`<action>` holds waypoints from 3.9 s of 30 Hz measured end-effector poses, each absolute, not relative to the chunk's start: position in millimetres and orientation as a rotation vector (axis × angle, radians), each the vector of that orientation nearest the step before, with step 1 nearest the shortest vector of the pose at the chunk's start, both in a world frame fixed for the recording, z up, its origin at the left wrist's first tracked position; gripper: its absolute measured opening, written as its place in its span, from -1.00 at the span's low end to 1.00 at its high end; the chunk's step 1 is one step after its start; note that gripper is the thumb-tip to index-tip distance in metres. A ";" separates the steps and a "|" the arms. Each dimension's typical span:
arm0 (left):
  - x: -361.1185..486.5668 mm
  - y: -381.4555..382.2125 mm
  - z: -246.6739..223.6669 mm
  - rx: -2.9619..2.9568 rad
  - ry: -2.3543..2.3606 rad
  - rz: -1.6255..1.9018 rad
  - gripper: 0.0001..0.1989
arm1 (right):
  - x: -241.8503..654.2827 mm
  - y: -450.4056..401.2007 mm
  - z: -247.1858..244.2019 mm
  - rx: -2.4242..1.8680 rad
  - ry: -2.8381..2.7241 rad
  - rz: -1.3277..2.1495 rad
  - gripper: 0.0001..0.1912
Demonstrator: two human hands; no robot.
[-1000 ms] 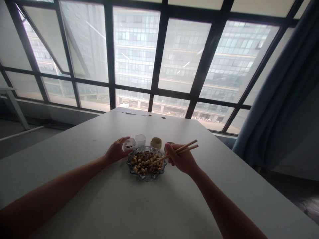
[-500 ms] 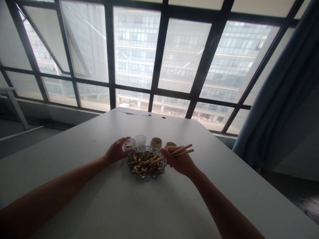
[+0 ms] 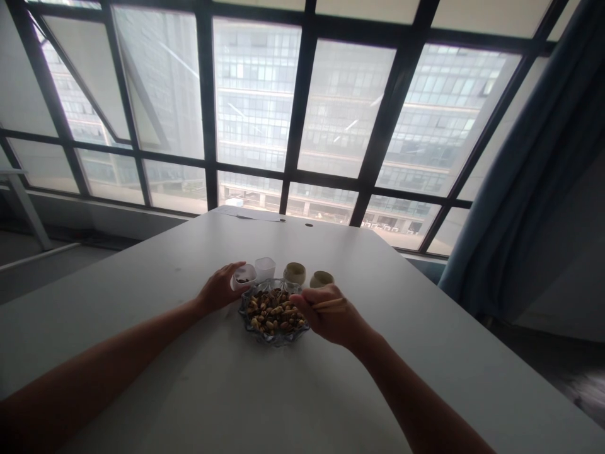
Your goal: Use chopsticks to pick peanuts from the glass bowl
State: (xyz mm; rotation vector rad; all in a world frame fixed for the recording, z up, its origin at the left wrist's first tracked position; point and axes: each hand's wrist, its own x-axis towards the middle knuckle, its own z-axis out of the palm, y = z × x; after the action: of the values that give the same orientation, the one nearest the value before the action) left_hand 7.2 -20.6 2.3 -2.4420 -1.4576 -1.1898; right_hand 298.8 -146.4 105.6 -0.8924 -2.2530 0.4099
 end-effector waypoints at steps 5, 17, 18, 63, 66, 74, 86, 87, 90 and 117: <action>7.3 -21.0 2.5 -2.436 -1.450 -1.194 -0.40 | 310.6 -138.3 108.2 -1.028 -1.876 0.622 -0.45; 7.1 -20.0 1.8 -2.427 -1.445 -1.184 -0.40 | 328.6 -111.0 110.0 -1.064 -0.857 1.017 -0.52; 7.2 -20.0 2.0 -2.430 -1.446 -1.177 -0.40 | 327.9 -111.7 111.0 -1.062 -0.849 1.022 -0.52; 43.7 -2.4 57.0 -2.409 -1.542 -0.795 -0.36 | 342.0 -129.5 128.3 -1.264 -1.575 0.679 -0.33; 62.4 16.0 65.2 -2.483 -1.651 -0.607 -0.25 | 341.9 -130.2 127.4 -1.254 -1.606 0.684 -0.33; 68.9 27.9 64.6 -2.625 -1.224 -0.657 -0.24 | 341.8 -130.9 128.6 -1.173 -1.552 0.578 -0.35; 64.1 19.7 64.2 -2.589 -0.964 -0.790 -0.25 | 317.4 -119.1 104.1 -0.947 -1.533 0.329 -0.49; 64.2 20.0 63.9 -2.592 -0.955 -0.809 -0.25 | 311.0 -113.0 100.0 -0.921 -1.584 0.310 -0.49; 64.4 19.2 64.3 -2.612 -0.926 -0.849 -0.26 | 292.2 -90.1 91.8 -0.872 -1.756 0.201 -0.51; 57.8 27.0 73.1 -2.776 -1.402 -0.442 -0.39 | 309.2 -115.0 116.8 -1.181 -1.706 0.763 -0.30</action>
State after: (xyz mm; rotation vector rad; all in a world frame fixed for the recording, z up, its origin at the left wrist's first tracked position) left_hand 57.8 27.0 73.1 -2.7761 -1.4021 -0.4415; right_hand 309.2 -115.0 116.8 -1.1813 -1.7057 0.7632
